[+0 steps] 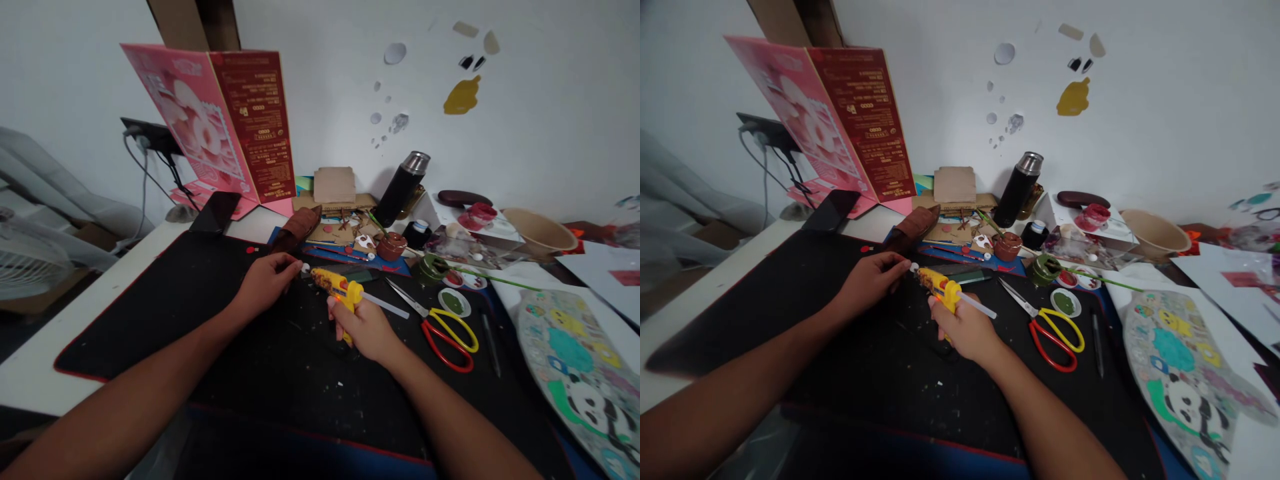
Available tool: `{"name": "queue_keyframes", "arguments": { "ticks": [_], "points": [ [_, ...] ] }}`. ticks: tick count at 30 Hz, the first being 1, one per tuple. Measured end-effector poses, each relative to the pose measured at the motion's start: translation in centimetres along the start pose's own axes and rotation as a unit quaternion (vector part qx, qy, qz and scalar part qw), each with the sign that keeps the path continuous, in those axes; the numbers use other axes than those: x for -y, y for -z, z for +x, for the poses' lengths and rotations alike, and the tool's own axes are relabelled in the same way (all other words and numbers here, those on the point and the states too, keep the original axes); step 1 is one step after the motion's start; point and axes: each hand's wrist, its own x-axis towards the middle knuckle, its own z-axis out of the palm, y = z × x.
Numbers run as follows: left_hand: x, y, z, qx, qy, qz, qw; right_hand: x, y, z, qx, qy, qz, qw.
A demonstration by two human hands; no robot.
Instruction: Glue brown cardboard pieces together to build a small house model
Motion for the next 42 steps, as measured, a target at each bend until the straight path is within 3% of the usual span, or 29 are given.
{"name": "queue_keyframes", "arguments": {
  "ticks": [42],
  "points": [
    [0.3, 0.3, 0.0, 0.025, -0.008, 0.008, 1.0, -0.6, 0.1, 0.0, -0.005, 0.009, -0.006, 1.0]
  ]
}}
